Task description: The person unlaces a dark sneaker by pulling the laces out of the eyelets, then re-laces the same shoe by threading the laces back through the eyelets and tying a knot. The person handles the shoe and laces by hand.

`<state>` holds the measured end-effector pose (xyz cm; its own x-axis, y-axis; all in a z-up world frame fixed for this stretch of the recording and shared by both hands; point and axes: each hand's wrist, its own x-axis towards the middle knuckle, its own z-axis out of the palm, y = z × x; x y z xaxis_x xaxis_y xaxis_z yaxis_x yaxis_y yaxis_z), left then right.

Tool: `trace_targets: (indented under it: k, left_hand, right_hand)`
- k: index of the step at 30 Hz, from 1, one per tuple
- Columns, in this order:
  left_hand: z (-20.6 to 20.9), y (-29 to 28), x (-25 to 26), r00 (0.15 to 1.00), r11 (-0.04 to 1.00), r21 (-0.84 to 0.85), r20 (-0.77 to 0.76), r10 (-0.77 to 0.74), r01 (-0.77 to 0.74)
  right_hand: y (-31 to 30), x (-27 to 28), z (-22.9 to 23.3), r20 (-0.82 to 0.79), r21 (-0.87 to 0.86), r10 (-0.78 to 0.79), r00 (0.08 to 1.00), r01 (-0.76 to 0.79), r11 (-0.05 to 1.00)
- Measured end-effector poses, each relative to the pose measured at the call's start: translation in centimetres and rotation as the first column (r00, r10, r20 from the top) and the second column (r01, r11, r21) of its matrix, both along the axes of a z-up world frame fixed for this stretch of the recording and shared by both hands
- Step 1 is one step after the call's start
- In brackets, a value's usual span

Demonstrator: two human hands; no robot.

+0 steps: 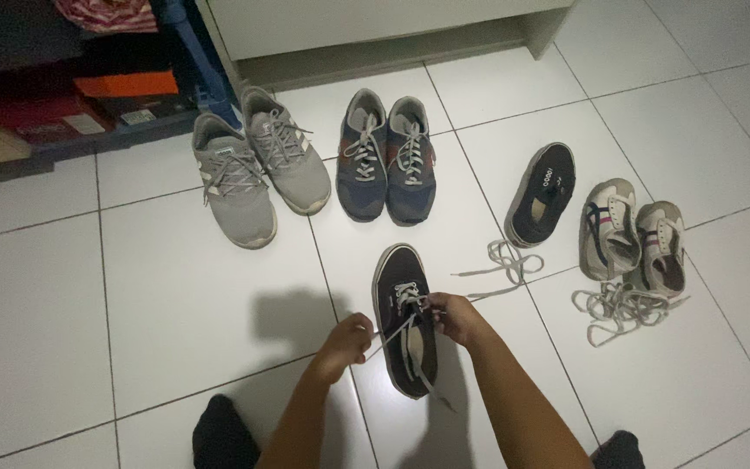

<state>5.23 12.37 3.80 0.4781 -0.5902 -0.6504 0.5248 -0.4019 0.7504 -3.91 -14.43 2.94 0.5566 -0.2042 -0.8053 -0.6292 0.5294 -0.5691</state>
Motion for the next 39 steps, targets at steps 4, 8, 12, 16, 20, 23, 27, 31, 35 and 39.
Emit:
trace_targets:
  k: [4, 8, 12, 16, 20, 23, 27, 31, 35, 39]
  left_hand:
    - [-1.7, -0.9, -0.9, 0.955, 0.988, 0.075, 0.258, -0.147, 0.132]
    - [-2.4, -1.3, -1.4, 0.632, 0.884, 0.221, 0.630, -0.452, 0.412]
    - [-1.7, -1.1, -1.9, 0.540, 0.768, 0.356, 0.556, -0.632, 0.532]
    - [0.6, -1.4, -2.5, 0.442, 0.704, 0.442, 0.561, -0.700, 0.556]
    - [3.8, -2.7, -3.8, 0.389, 0.703, 0.442, 0.610, -0.691, 0.557]
    - [5.7, -3.8, -4.5, 0.455, 0.735, 0.170, 0.689, -0.565, 0.656]
    - [6.1, -5.0, -4.4, 0.688, 0.765, 0.038, 0.412, -0.598, 0.642]
    - [4.0, -5.3, -3.9, 0.671, 0.889, 0.354, 0.586, -0.453, 0.291]
    - [1.9, -6.8, -5.3, 0.453, 0.909, 0.416, 0.807, -0.378, 0.016]
    - [1.9, -8.4, -7.0, 0.256, 0.745, 0.665, 0.713, -0.653, 0.051]
  right_hand:
    - [-0.1, 0.0, -0.4, -0.008, -0.207, 0.172, 0.985, -0.170, 0.963]
    - [0.1, -0.1, -0.9, -0.191, -0.431, 0.325, 0.926, -0.377, 0.820]
    - [0.2, -1.0, -2.5, -0.014, -0.485, 0.211, 0.977, -0.191, 0.853]
    - [0.2, -2.1, -3.6, 0.018, -0.654, 0.243, 0.970, -0.172, 0.736]
    - [1.5, -2.2, -1.3, 0.064, -0.806, 0.354, 0.933, -0.161, 0.570]
    - [3.5, -2.0, 2.0, 0.005, -0.875, 0.451, 0.893, -0.214, 0.435]
    - [5.1, -1.7, 5.2, -0.135, -0.946, 0.508, 0.851, -0.263, 0.190]
    - [4.8, -2.1, 5.8, -0.203, -0.948, 0.519, 0.830, -0.299, 0.107]
    - [4.3, -3.3, 4.6, -0.136, -0.989, 0.599, 0.789, -0.148, -0.029]
    - [4.5, -4.0, 3.7, -0.156, -0.986, 0.591, 0.792, -0.159, -0.047]
